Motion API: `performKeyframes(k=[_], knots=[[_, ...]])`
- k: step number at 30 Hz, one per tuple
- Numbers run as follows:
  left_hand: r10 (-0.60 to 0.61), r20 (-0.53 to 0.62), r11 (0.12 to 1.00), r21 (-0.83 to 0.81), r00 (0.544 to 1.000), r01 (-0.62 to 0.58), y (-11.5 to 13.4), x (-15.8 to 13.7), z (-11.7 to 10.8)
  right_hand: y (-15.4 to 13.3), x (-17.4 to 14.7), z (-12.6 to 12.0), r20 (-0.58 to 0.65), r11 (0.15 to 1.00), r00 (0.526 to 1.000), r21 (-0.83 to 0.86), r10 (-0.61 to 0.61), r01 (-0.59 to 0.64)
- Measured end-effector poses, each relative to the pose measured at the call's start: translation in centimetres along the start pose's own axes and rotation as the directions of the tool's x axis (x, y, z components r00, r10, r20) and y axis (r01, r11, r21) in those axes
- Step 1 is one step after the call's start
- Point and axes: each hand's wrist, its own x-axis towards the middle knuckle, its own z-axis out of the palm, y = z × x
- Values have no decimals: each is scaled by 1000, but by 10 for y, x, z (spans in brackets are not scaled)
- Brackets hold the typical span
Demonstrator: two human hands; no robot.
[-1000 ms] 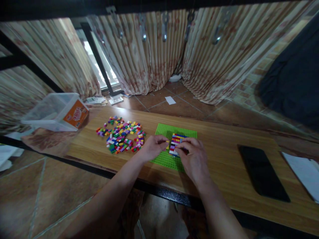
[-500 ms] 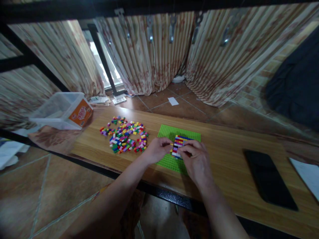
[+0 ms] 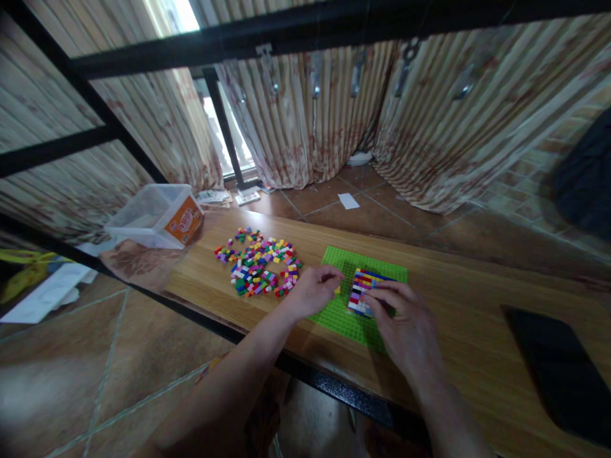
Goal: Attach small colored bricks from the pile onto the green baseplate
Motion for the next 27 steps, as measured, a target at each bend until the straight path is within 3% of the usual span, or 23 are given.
performKeyframes(k=[5, 7, 9, 13, 16, 19, 27], knots=[[-237, -117, 924, -335, 964, 186, 6, 1, -25, -6, 2, -1, -48, 1000, 999, -31, 4, -5], [-268, -164, 886, -428, 949, 176, 7, 2, -39, -6, 2, -1, -45, 999, 999, -35, 2, -4], [-256, -234, 901, -409, 938, 144, 3, 4, -56, -6, 1, 0, -37, 1000, 999, -27, 10, -11], [-142, -463, 988, -7, 875, 157, -14, 10, -92, -5, 1, 2, -27, 998, 999, -41, 35, -37], [-72, -531, 935, 258, 844, 242, -24, 11, -109, -5, 1, 3, -35, 999, 999, -40, 26, -28], [-31, -488, 850, 446, 872, 280, -24, 11, -111, -5, 1, 3, -23, 1000, 1000, -23, 7, -7], [94, -327, 683, 709, 940, 178, -20, 14, -91, -5, 0, 3, -3, 1000, 1000, 5, 6, -6]])
